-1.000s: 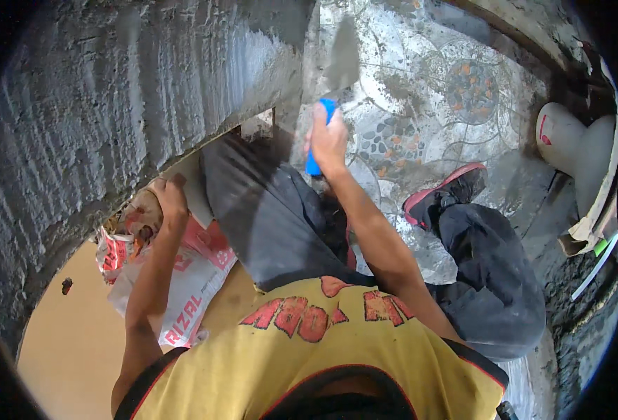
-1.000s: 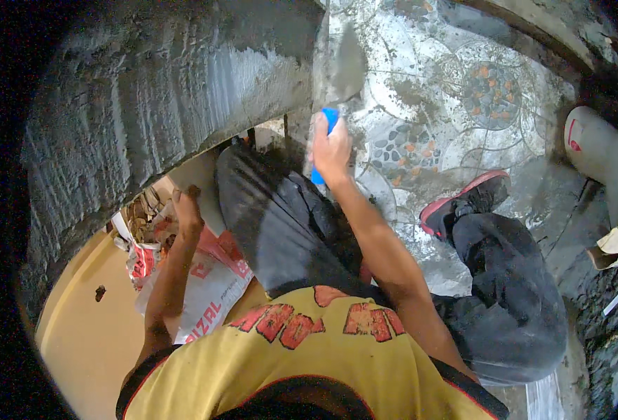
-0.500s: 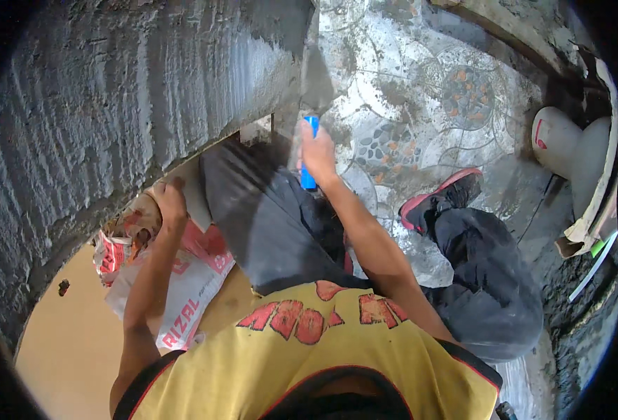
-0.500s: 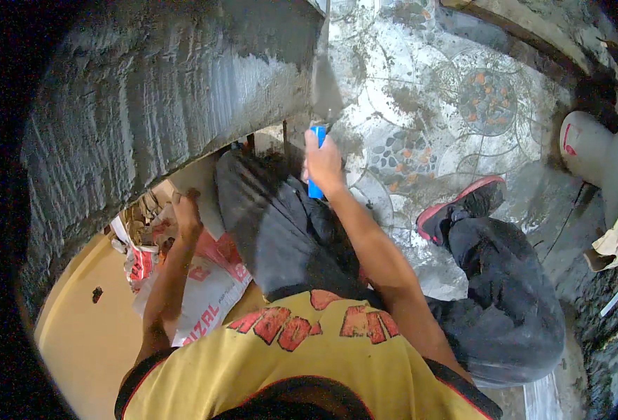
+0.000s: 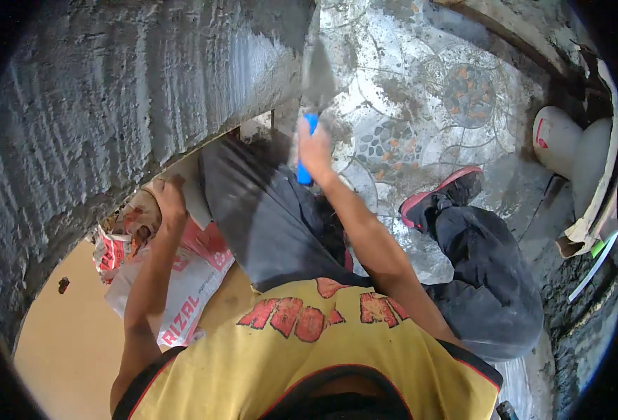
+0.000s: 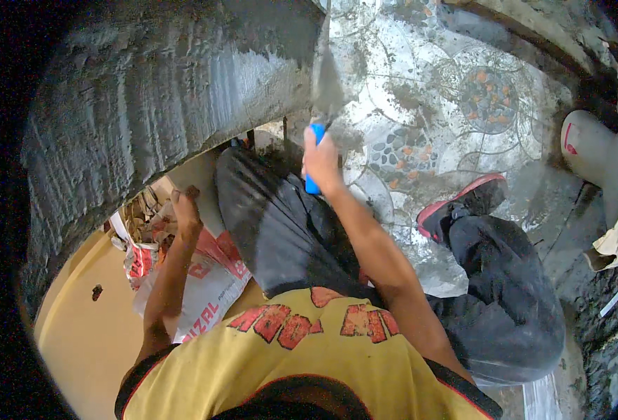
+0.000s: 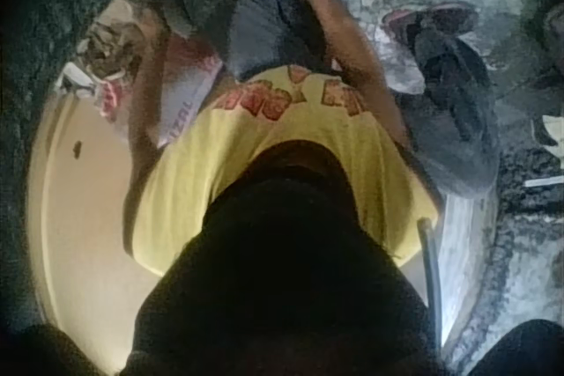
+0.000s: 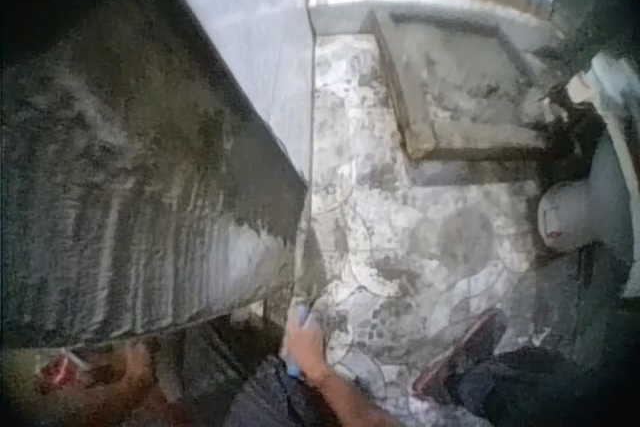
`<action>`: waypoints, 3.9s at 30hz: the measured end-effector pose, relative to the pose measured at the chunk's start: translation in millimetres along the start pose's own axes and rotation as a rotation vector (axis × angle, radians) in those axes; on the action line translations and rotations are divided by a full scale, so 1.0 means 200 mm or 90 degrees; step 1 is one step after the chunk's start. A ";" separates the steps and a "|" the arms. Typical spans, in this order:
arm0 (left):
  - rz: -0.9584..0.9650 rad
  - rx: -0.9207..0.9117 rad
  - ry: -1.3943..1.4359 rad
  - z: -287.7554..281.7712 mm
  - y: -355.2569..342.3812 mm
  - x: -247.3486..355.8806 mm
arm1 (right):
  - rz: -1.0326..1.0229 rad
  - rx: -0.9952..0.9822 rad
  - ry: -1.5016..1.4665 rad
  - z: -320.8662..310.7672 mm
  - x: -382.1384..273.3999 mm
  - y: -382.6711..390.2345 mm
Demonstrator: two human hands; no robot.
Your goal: The person aligns a tile against a corner wall by hand, scrapes the floor surface using a trowel, and repeatedly checks the tile's placement against the wall.
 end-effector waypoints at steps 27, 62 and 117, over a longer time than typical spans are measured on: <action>0.053 0.051 0.028 0.01 -0.04 0.00 | -0.076 0.121 0.020 -0.20 -0.39 -0.20; 0.026 -0.043 -0.018 0.08 0.01 0.07 | 0.035 -0.053 0.213 -0.17 -0.28 -0.24; 0.049 -0.068 0.102 0.06 0.14 0.27 | -0.189 -0.283 0.758 -0.50 -0.51 -0.01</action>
Point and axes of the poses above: each hand's wrist, its own y-axis away from the middle knuckle, its own z-axis out of the palm, x = y × z, the point moved 9 cm from there along -y, towards the middle knuckle, and after that the axes turned 1 degree about x, right-handed, at the moved point
